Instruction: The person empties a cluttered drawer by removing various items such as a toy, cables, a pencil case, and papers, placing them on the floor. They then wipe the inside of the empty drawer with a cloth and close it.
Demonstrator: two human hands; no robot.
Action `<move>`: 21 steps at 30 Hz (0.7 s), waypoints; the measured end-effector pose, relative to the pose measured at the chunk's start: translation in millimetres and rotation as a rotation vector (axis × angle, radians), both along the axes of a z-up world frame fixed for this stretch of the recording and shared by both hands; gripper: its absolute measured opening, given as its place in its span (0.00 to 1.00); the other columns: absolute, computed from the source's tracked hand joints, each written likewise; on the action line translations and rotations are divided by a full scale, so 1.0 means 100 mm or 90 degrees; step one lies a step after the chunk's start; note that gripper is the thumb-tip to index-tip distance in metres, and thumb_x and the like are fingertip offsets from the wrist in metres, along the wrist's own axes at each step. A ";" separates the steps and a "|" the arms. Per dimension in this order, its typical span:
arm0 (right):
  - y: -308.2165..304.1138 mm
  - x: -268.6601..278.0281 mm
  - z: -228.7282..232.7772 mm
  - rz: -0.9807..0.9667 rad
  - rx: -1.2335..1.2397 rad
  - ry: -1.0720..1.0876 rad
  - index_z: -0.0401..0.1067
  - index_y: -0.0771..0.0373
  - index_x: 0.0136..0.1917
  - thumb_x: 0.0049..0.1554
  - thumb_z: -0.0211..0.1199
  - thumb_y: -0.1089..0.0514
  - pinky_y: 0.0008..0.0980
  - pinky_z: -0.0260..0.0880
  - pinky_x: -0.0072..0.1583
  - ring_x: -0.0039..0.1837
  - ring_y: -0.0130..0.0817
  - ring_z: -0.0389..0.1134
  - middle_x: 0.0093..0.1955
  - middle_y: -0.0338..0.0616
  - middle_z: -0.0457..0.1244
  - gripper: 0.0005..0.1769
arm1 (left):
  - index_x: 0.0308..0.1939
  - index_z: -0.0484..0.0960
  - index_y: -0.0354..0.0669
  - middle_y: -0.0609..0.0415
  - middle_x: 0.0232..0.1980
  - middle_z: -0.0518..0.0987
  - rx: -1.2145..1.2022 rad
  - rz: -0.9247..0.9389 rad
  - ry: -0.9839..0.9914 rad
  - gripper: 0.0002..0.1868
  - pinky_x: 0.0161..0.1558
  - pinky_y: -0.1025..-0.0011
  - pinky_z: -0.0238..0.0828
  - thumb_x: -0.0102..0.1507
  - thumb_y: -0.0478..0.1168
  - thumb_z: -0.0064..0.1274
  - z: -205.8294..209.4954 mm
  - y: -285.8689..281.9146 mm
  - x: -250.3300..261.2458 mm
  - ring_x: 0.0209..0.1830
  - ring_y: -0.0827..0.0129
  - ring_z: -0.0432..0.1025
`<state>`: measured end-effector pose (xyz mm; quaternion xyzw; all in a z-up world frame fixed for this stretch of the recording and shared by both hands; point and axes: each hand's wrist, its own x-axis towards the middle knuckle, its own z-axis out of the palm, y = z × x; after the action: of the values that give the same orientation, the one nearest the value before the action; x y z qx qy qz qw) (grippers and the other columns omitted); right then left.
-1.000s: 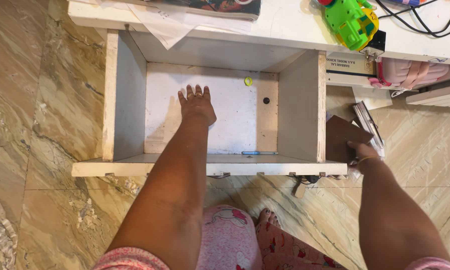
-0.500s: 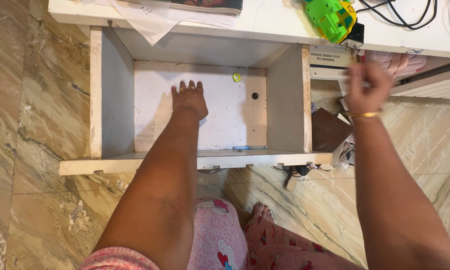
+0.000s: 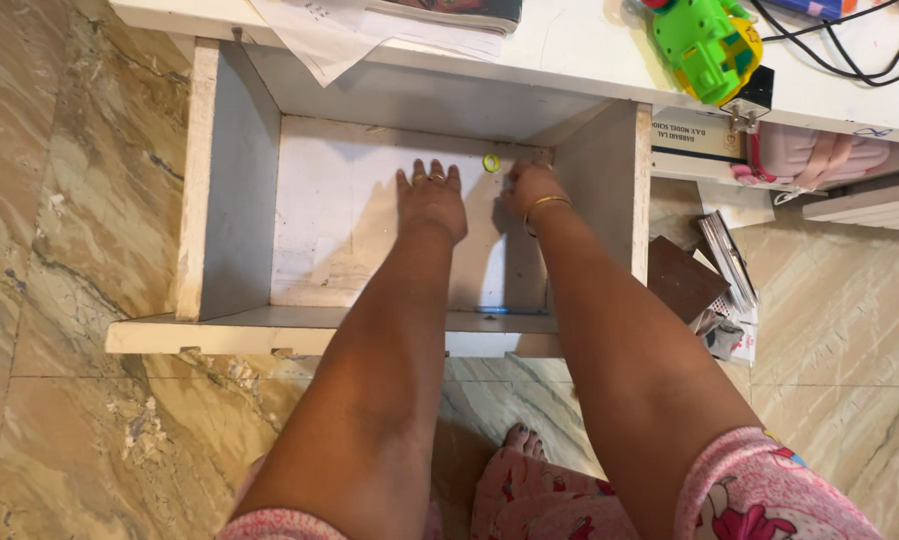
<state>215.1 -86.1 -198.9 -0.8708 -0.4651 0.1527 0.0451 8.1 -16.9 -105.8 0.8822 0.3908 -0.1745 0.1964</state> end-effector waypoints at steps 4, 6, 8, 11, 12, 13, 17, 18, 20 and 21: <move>-0.07 0.14 -0.26 -0.088 -0.031 0.035 0.73 0.58 0.54 0.49 0.73 0.53 0.43 0.69 0.63 0.62 0.50 0.67 0.64 0.52 0.61 0.20 | 0.82 0.45 0.51 0.51 0.85 0.45 -0.037 -0.009 0.012 0.44 0.80 0.50 0.29 0.64 0.40 0.46 -0.15 -0.09 0.05 0.85 0.55 0.38; -0.09 0.14 -0.28 -0.110 -0.031 0.045 0.73 0.57 0.51 0.49 0.73 0.56 0.41 0.70 0.62 0.60 0.48 0.68 0.63 0.51 0.62 0.17 | 0.82 0.45 0.50 0.51 0.85 0.45 -0.030 0.000 0.017 0.42 0.79 0.49 0.28 0.64 0.38 0.44 -0.21 -0.04 0.03 0.85 0.54 0.37; -0.16 0.14 -0.25 -0.099 0.009 0.036 0.74 0.58 0.48 0.48 0.71 0.60 0.40 0.72 0.60 0.58 0.48 0.70 0.59 0.51 0.66 0.14 | 0.81 0.45 0.50 0.50 0.84 0.44 -0.027 0.010 0.020 0.41 0.79 0.49 0.27 0.65 0.38 0.42 -0.28 0.03 0.00 0.85 0.54 0.36; -0.19 0.04 -0.15 -0.111 0.037 0.095 0.74 0.57 0.47 0.48 0.69 0.63 0.39 0.72 0.58 0.52 0.43 0.71 0.49 0.46 0.70 0.12 | 0.82 0.45 0.49 0.50 0.84 0.44 -0.041 0.025 0.025 0.41 0.79 0.48 0.27 0.65 0.37 0.41 -0.36 0.07 -0.06 0.85 0.54 0.36; -0.16 0.01 -0.08 -0.119 0.031 0.123 0.73 0.59 0.46 0.45 0.72 0.62 0.38 0.72 0.56 0.50 0.42 0.71 0.47 0.45 0.69 0.15 | 0.82 0.44 0.50 0.51 0.85 0.44 -0.046 0.033 0.031 0.41 0.79 0.48 0.27 0.65 0.36 0.40 -0.37 0.08 -0.07 0.85 0.54 0.36; -0.13 -0.01 -0.01 -0.127 0.026 0.151 0.71 0.61 0.45 0.43 0.75 0.62 0.37 0.72 0.55 0.49 0.40 0.70 0.44 0.45 0.68 0.17 | 0.82 0.44 0.50 0.51 0.85 0.44 -0.052 0.040 0.036 0.41 0.79 0.48 0.27 0.65 0.36 0.39 -0.38 0.09 -0.08 0.85 0.54 0.36; -0.05 -0.06 0.03 -0.104 0.125 0.186 0.70 0.62 0.45 0.44 0.74 0.61 0.35 0.71 0.53 0.46 0.36 0.70 0.42 0.41 0.68 0.17 | 0.82 0.44 0.50 0.51 0.85 0.43 -0.041 0.005 0.043 0.41 0.79 0.49 0.26 0.65 0.35 0.40 -0.39 0.04 -0.04 0.84 0.54 0.35; -0.02 -0.04 0.02 -0.097 0.161 0.186 0.70 0.62 0.46 0.44 0.74 0.61 0.35 0.72 0.53 0.46 0.36 0.70 0.42 0.41 0.68 0.18 | 0.82 0.44 0.51 0.52 0.85 0.44 -0.042 -0.001 0.038 0.41 0.79 0.48 0.26 0.66 0.36 0.40 -0.38 0.03 -0.03 0.85 0.54 0.36; 0.03 -0.04 -0.03 -0.084 0.230 0.188 0.70 0.61 0.49 0.44 0.73 0.61 0.35 0.73 0.53 0.47 0.36 0.71 0.42 0.41 0.68 0.20 | 0.82 0.44 0.51 0.52 0.85 0.44 -0.036 -0.031 0.030 0.41 0.80 0.49 0.27 0.66 0.36 0.41 -0.33 -0.01 0.00 0.85 0.55 0.36; 0.05 -0.04 -0.04 -0.084 0.232 0.187 0.71 0.61 0.49 0.44 0.74 0.60 0.36 0.73 0.54 0.47 0.37 0.72 0.42 0.42 0.69 0.19 | 0.82 0.44 0.51 0.53 0.85 0.43 -0.029 -0.055 0.028 0.42 0.79 0.50 0.27 0.65 0.35 0.42 -0.31 -0.03 0.04 0.85 0.55 0.36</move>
<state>211.2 -80.9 -202.7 -0.8452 -0.4158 0.1879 0.2783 12.4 -19.4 -136.7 0.8894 0.3527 -0.2110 0.2002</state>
